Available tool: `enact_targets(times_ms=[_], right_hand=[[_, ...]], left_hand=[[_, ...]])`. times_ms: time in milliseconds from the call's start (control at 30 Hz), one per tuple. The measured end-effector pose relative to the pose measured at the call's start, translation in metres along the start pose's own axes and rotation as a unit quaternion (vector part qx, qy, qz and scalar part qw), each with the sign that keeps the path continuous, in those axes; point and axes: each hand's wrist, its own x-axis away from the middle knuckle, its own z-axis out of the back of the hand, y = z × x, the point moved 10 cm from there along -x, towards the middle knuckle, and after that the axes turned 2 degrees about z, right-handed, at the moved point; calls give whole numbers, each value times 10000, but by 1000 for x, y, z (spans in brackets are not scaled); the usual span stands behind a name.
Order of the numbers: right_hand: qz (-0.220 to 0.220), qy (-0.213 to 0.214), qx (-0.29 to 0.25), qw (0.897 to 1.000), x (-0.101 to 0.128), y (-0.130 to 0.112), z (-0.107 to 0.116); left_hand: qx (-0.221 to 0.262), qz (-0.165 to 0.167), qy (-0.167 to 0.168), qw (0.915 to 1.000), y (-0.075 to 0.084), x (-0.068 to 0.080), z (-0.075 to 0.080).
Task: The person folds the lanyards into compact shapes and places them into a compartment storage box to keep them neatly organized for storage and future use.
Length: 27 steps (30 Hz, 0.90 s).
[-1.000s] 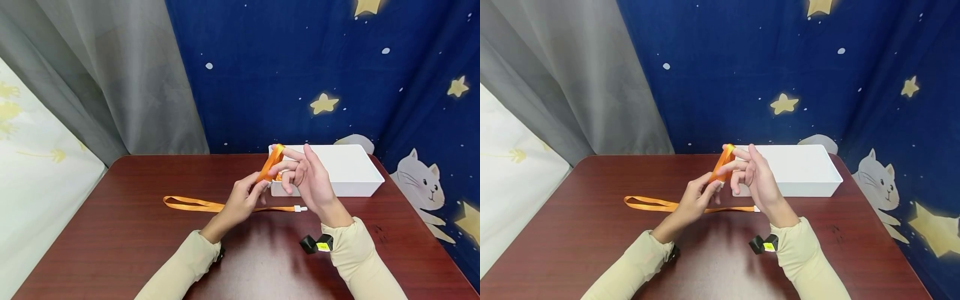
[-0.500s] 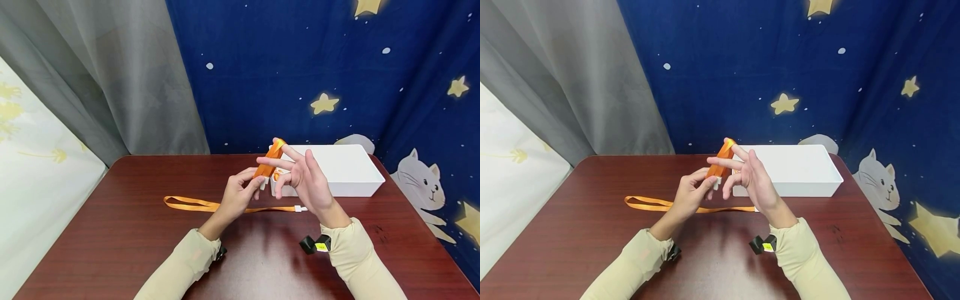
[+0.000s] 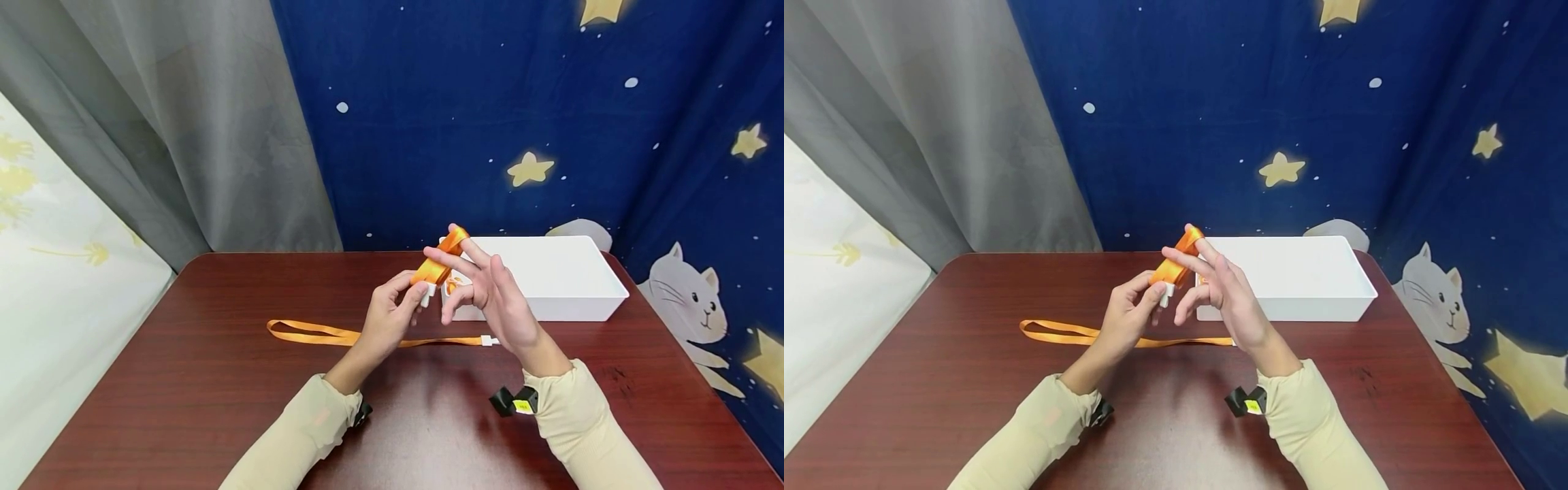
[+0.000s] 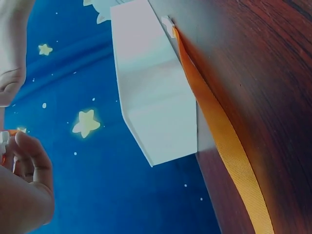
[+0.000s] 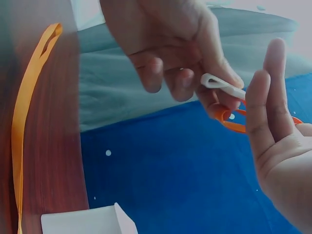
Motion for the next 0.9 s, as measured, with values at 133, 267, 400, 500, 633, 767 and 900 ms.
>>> enact_targets(times_ms=[133,267,400,500,633,767,900], right_hand=[[304,-23,617,9976,1,-2,-2],[321,-45,1333,9905,2,1,-3],[292,-70,1847,9823,4,5,-3],[403,-104,1946,9800,6,6,-3],[472,-131,1978,9790,8,9,-4],[392,-114,2005,9788,8,11,-4],[319,-117,2090,9773,8,12,-5]], left_hand=[[-46,43,24,10000,2,1,1],[-66,154,27,9999,-7,0,2],[-67,200,40,9998,-25,-2,4],[-41,186,74,9998,-31,-3,6],[33,161,117,9998,-33,-3,7],[71,127,151,9998,-33,-3,9],[144,170,191,9996,-35,-3,10]])
